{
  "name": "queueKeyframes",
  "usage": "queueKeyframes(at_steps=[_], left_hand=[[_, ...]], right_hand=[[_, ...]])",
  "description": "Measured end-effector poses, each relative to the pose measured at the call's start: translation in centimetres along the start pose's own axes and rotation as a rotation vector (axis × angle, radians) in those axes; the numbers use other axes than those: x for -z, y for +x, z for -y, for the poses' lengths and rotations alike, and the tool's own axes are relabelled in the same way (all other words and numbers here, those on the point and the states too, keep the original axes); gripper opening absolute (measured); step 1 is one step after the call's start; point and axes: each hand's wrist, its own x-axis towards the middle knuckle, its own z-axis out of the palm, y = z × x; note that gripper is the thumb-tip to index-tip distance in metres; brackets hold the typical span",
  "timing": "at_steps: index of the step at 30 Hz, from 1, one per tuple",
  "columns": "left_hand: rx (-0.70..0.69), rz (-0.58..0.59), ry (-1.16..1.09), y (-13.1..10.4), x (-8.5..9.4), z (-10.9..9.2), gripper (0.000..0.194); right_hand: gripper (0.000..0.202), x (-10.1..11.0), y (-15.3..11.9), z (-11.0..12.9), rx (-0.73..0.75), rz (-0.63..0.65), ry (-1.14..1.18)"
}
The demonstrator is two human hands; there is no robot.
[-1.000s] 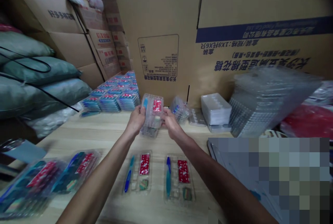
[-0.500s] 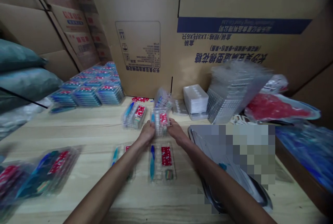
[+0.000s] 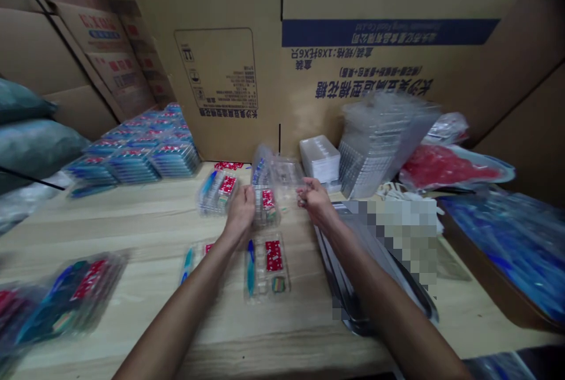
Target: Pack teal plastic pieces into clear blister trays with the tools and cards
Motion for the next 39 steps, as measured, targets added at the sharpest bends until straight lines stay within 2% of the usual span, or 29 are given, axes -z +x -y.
queueKeyframes(at_steps=[4,7,9,11,13,14,16,18,20,22,24,26,28,31,34,36,37,39], left_hand=[[0.073,0.058,0.375,0.9,-0.7,2.4,0.040],[0.124,0.106,0.435,0.8,-0.8,3.3,0.036],[0.101,0.064,0.449,0.3,-0.5,2.8,0.033],[0.006,-0.011,0.388,-0.7,-0.2,1.5,0.032],[-0.060,-0.009,0.162,-1.8,-0.2,-0.5,0.034],[-0.049,0.033,0.000,-2.2,-0.4,-1.7,0.036],[0.059,0.123,-0.313,-2.6,-1.1,-4.0,0.046],[0.143,0.116,-0.483,-2.4,-1.7,-6.0,0.057],[0.122,0.062,-0.533,-1.6,-1.8,-7.5,0.061],[0.019,0.014,-0.536,-0.7,-1.5,-8.6,0.055],[-0.058,-0.017,-0.538,0.2,-0.8,-9.5,0.051],[-0.032,0.000,-0.562,0.9,-0.1,-10.4,0.049],[0.024,0.041,-0.600,1.5,0.3,-11.2,0.051],[0.009,0.074,-0.629,1.9,-0.5,-12.7,0.057],[-0.041,0.182,-0.653,1.5,-2.2,-14.7,0.062],[-0.079,0.244,-0.674,1.3,-2.9,-15.9,0.065],[-0.107,0.238,-0.672,1.4,-2.9,-16.1,0.066],[-0.165,0.141,-0.595,2.3,-2.2,-15.4,0.066]], right_hand=[[0.050,3.3,-0.4,2.1,-0.065,0.029,0.026],[0.047,4.5,-1.0,2.6,-0.124,0.038,0.021],[0.047,4.4,-1.4,2.4,-0.136,0.041,0.017],[0.049,3.6,-1.8,1.9,-0.122,0.044,0.014],[0.051,2.4,-2.2,1.4,-0.090,0.043,0.005],[0.052,1.8,-2.4,1.2,-0.066,0.042,-0.006],[0.054,0.7,-2.6,1.0,-0.056,0.074,-0.003],[0.048,0.0,-2.6,0.9,-0.145,0.139,0.079],[0.033,0.0,-2.4,0.6,-0.299,0.188,0.176],[0.024,0.5,-2.4,0.0,-0.386,0.191,0.170],[0.020,1.0,-2.6,-0.9,-0.380,0.180,0.092],[0.015,1.5,-2.9,-1.3,-0.332,0.167,0.027],[0.015,1.8,-3.1,-0.8,-0.265,0.147,-0.007],[0.030,2.1,-2.5,2.2,-0.117,0.198,0.076],[0.051,2.0,-0.9,7.3,0.092,0.224,0.095],[0.055,2.3,0.4,11.6,0.215,0.106,-0.071],[0.051,2.6,1.2,13.9,0.276,0.046,-0.143],[0.040,3.8,2.8,18.6,0.450,-0.103,-0.220]])
